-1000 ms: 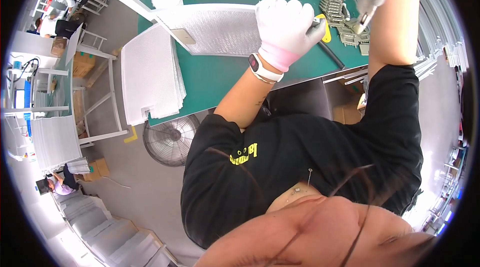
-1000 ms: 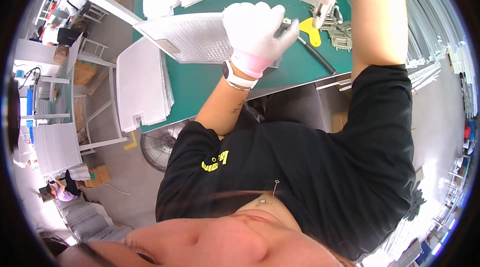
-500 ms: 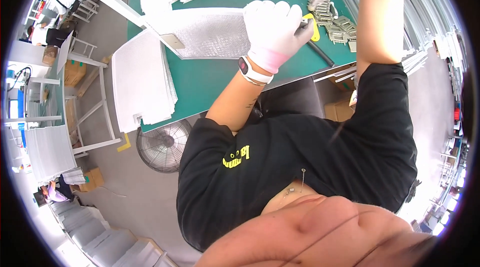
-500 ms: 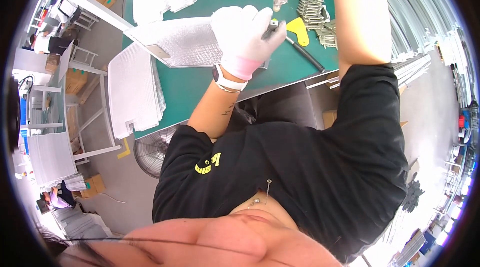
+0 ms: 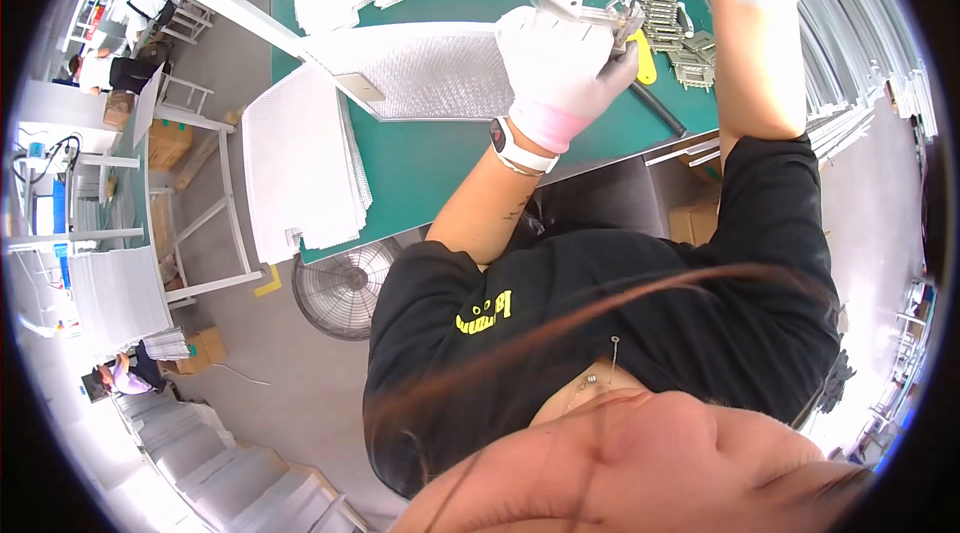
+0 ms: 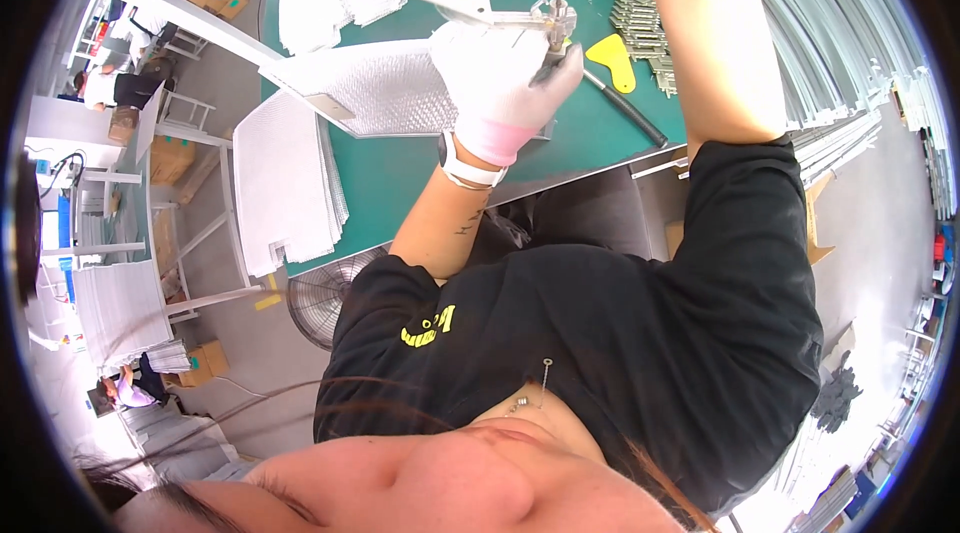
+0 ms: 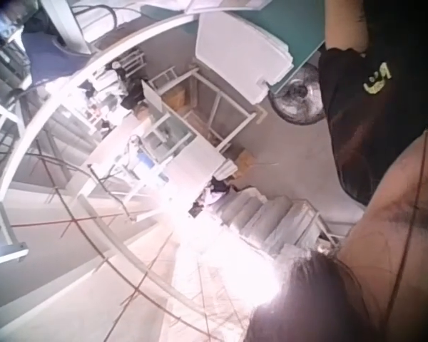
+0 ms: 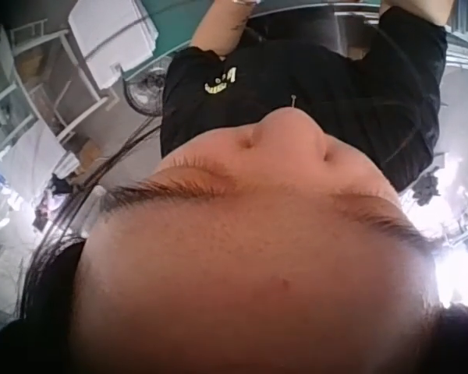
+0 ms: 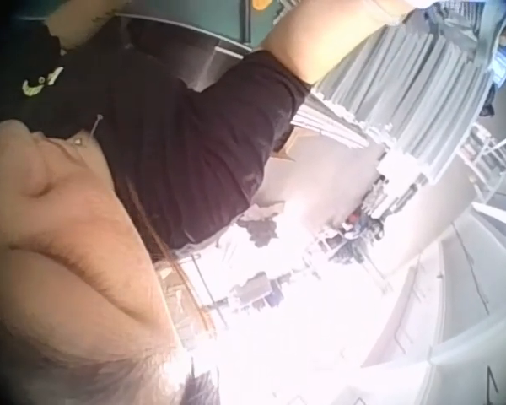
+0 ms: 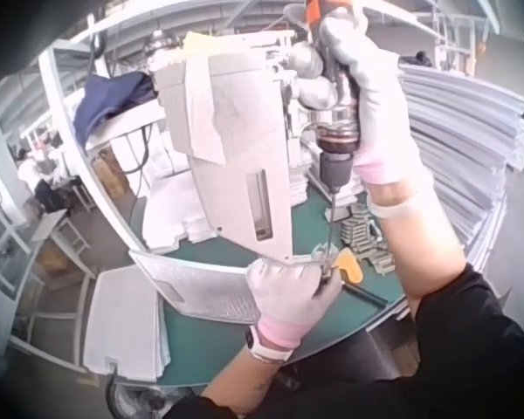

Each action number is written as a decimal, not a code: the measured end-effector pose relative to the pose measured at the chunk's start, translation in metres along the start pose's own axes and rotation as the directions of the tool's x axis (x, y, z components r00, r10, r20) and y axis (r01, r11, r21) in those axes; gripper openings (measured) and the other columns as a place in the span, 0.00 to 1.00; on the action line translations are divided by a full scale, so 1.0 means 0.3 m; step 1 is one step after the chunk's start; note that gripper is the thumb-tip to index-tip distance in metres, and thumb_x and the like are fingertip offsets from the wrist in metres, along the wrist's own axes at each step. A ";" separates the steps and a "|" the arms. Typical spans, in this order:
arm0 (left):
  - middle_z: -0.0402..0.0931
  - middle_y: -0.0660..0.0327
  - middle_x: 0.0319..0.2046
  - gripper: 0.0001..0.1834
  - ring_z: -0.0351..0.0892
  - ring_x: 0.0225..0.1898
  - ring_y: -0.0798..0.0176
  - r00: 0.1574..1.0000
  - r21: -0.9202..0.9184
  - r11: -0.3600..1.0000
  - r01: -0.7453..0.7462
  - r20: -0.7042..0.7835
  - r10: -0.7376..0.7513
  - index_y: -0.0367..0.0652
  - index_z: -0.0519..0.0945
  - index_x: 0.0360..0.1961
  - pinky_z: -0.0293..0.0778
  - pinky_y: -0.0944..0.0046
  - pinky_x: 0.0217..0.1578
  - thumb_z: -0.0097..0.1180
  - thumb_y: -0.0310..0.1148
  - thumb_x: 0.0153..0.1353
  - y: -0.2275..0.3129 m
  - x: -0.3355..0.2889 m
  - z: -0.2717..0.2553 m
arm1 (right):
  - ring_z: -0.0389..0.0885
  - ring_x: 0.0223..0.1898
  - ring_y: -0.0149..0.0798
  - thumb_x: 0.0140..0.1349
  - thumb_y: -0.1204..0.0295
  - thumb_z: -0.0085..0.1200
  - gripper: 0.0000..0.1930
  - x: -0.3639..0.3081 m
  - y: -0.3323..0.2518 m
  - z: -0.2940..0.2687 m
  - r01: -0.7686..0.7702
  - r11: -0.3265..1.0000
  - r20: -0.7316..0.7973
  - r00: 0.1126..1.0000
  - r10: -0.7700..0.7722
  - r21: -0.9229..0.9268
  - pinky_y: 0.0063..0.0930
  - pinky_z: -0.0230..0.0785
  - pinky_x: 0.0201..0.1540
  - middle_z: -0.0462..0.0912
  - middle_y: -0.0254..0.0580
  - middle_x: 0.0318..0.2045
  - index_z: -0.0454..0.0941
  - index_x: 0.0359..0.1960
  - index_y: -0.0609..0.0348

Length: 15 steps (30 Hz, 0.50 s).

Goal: Assembling aluminum frames onto mesh filter panels using a mallet and power screwdriver.

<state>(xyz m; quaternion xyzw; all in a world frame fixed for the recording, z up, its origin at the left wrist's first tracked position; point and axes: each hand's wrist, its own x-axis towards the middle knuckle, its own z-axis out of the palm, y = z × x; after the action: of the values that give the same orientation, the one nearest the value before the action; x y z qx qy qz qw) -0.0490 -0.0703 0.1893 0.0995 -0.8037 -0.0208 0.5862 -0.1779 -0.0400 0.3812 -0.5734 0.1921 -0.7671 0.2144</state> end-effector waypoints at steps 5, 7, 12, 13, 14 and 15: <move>0.74 0.65 0.18 0.08 0.73 0.21 0.61 0.984 -0.050 0.997 0.061 0.171 -0.052 0.50 0.80 0.19 0.65 0.60 0.27 0.70 0.36 0.44 0.031 0.043 -0.035 | 0.68 0.18 0.26 0.71 0.60 0.52 0.14 -0.088 0.032 0.048 -0.229 0.973 0.176 0.960 0.219 0.038 0.18 0.58 0.18 0.73 0.36 0.25 0.73 0.40 0.58; 0.75 0.66 0.22 0.07 0.75 0.20 0.64 0.994 -0.076 0.997 0.017 0.107 -0.009 0.53 0.85 0.30 0.67 0.62 0.24 0.66 0.37 0.48 0.027 0.027 -0.024 | 0.67 0.17 0.26 0.70 0.59 0.53 0.17 -0.085 0.021 0.055 -0.255 0.965 0.223 0.946 0.236 0.057 0.18 0.57 0.18 0.72 0.36 0.24 0.71 0.46 0.61; 0.75 0.63 0.22 0.07 0.74 0.23 0.60 0.995 -0.123 0.990 0.062 0.085 -0.052 0.47 0.83 0.30 0.70 0.59 0.26 0.67 0.32 0.49 0.014 -0.035 -0.014 | 0.66 0.18 0.25 0.69 0.60 0.55 0.23 -0.093 0.022 0.075 -0.273 0.948 0.263 0.938 0.225 0.163 0.17 0.57 0.19 0.71 0.35 0.24 0.67 0.57 0.63; 0.74 0.63 0.22 0.06 0.74 0.24 0.59 0.995 -0.162 0.985 0.053 0.088 -0.039 0.43 0.81 0.28 0.68 0.59 0.25 0.67 0.28 0.48 0.010 -0.037 -0.018 | 0.66 0.18 0.25 0.69 0.61 0.55 0.23 -0.094 0.022 0.069 -0.278 0.942 0.264 0.938 0.225 0.185 0.17 0.57 0.19 0.71 0.35 0.24 0.67 0.57 0.63; 0.74 0.63 0.22 0.06 0.74 0.24 0.59 0.995 -0.168 0.985 0.045 0.092 -0.030 0.43 0.81 0.28 0.68 0.59 0.25 0.67 0.28 0.48 0.011 -0.041 -0.010 | 0.66 0.18 0.25 0.69 0.61 0.55 0.23 -0.097 0.015 0.053 -0.280 0.939 0.258 0.939 0.226 0.199 0.17 0.57 0.19 0.71 0.35 0.24 0.67 0.57 0.63; 0.75 0.62 0.21 0.06 0.74 0.23 0.57 0.990 -0.192 0.978 0.081 0.130 -0.056 0.44 0.82 0.28 0.69 0.58 0.25 0.66 0.32 0.50 0.012 -0.044 -0.003 | 0.66 0.18 0.25 0.69 0.61 0.55 0.23 -0.100 0.011 0.039 -0.283 0.935 0.254 0.940 0.227 0.214 0.17 0.57 0.19 0.71 0.35 0.24 0.67 0.57 0.63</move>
<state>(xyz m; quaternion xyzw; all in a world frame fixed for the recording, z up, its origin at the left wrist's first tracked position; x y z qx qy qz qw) -0.0447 -0.0643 0.1777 0.0674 -0.8287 -0.1265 0.5410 -0.1587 -0.0267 0.3588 -0.5954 0.1428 -0.6805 0.4026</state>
